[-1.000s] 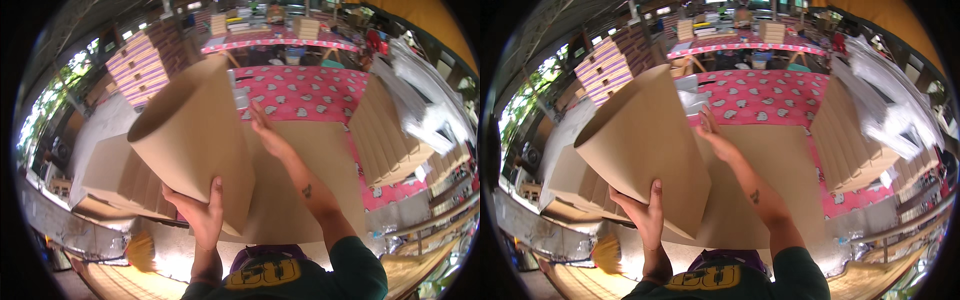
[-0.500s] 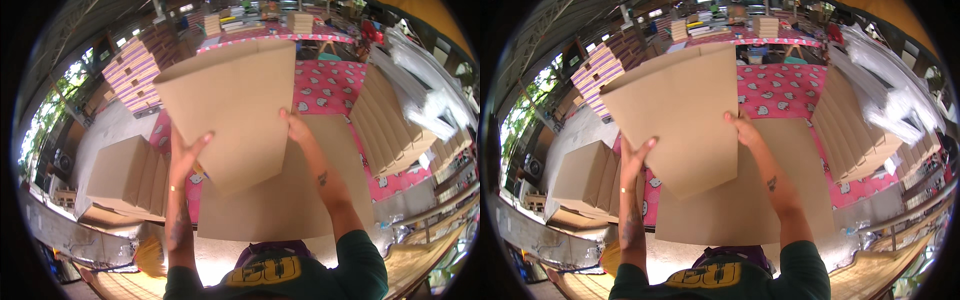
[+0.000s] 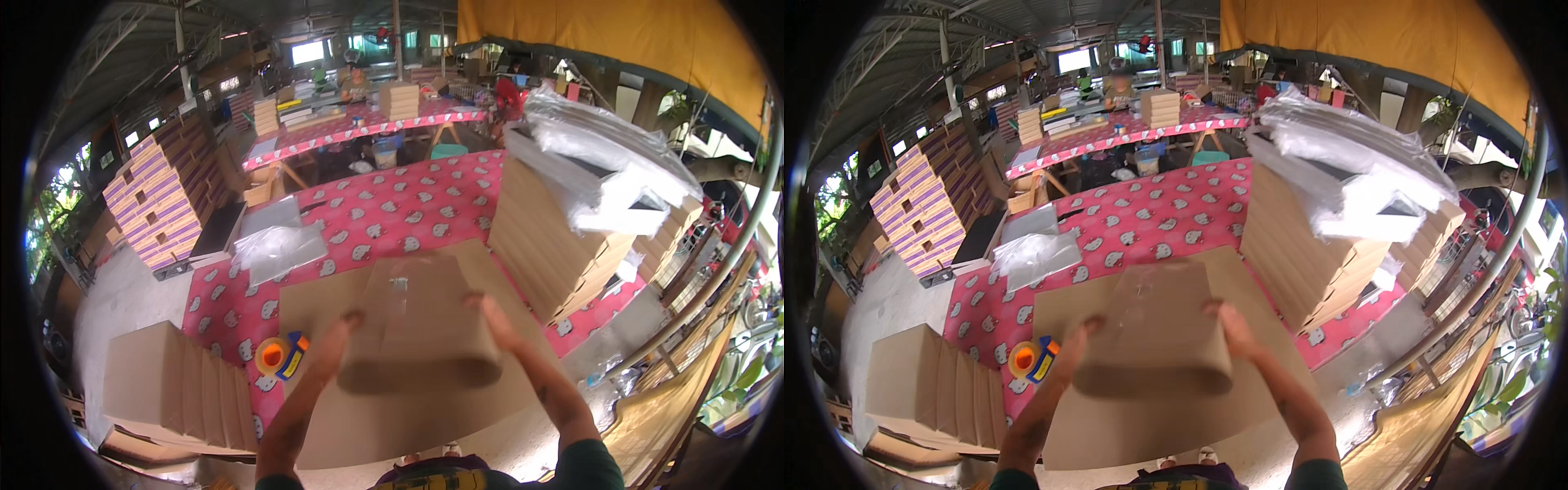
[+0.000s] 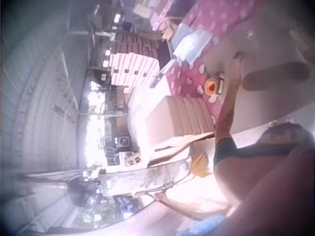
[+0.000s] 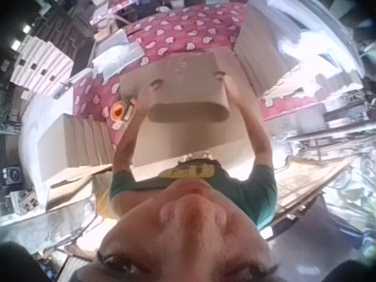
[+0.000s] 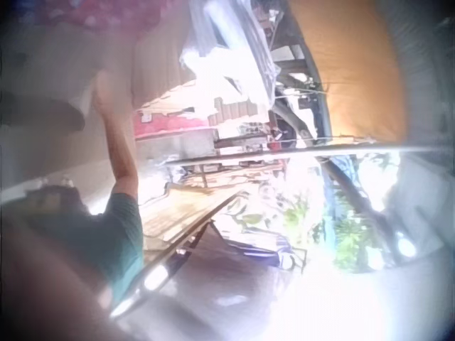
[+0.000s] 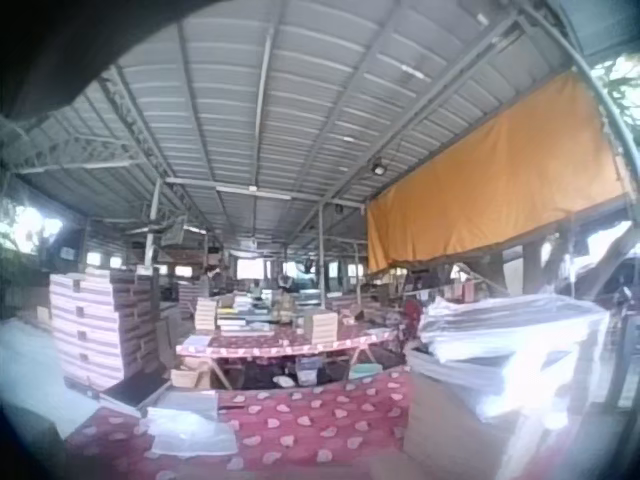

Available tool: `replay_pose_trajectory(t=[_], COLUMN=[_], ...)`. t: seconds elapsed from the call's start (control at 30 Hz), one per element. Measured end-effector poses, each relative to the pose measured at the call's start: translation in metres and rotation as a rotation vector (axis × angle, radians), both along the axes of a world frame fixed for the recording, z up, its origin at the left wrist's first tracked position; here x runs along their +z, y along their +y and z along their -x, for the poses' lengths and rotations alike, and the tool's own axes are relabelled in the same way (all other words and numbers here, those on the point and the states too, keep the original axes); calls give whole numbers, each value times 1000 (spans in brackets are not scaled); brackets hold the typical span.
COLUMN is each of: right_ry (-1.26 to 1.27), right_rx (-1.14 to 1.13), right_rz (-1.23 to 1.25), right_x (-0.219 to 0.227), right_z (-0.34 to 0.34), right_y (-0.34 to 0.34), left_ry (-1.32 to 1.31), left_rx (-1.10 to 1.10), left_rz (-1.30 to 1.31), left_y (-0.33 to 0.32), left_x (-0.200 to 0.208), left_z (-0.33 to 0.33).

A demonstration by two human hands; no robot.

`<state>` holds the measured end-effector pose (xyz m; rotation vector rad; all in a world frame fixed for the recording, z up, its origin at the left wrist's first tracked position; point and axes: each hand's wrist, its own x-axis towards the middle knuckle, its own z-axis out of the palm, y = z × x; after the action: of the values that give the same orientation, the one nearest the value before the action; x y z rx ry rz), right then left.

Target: The person wraps brown paper around objects, secures the paper with tape from a dispenser, and places packaged items into a stack. They also place plastic-wrapped items into larger paper envelopes and fold the flaps.

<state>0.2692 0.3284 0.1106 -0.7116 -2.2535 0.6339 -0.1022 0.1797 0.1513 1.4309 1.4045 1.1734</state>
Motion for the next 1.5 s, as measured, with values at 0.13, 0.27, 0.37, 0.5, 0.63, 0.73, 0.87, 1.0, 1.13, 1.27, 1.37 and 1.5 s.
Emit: replay_pose_trajectory(t=[0.13, 0.27, 0.37, 0.5, 0.63, 0.73, 0.87, 1.0, 1.13, 1.27, 1.37, 1.5], right_ry=[-366, -428, -441, -538, -346, -290, -444, -399, -216, -686, -314, -184], right_rx=[-33, -29, 95, 683, 417, 112, 121, -12, -522, -282, -362, -395], right_rz=[-230, 0, 99, 376, -8, 435, 506, 378, 195, 341, 310, 271], right_x=[-73, -67, -69, -39, -115, -141, -159, -202, -247, -237, -217, -206], right_z=[-16, 4, 26, 92, 100, 125, 186, 231, 237, 183, 150, 133], right_y=[-49, -51, -78, -224, -269, -259, -265, -264, -266, -256, -237, -223], left_ry=[763, 1237, 1068, 1038, 1092, 1082, 1048, 1040, 1010, 982, 899, 221], left_rx=[-178, -236, -127, -21, -11, -33, -30, -44, -66, -44, -102, 33], left_rz=[-345, -205, -278, -300, -297, -271, -229, -212, -232, -200, -213, -205], left_y=[-43, -48, -20, 9, 21, 20, 16, 21, 25, 21, 22, -19], left_x=[-133, -119, -95, -118, -126, -125, -127, -122, -114, -125, -128, -131], left_z=[13, 16, -13, -39, -61, -60, -51, -59, -70, -48, -38, -6])
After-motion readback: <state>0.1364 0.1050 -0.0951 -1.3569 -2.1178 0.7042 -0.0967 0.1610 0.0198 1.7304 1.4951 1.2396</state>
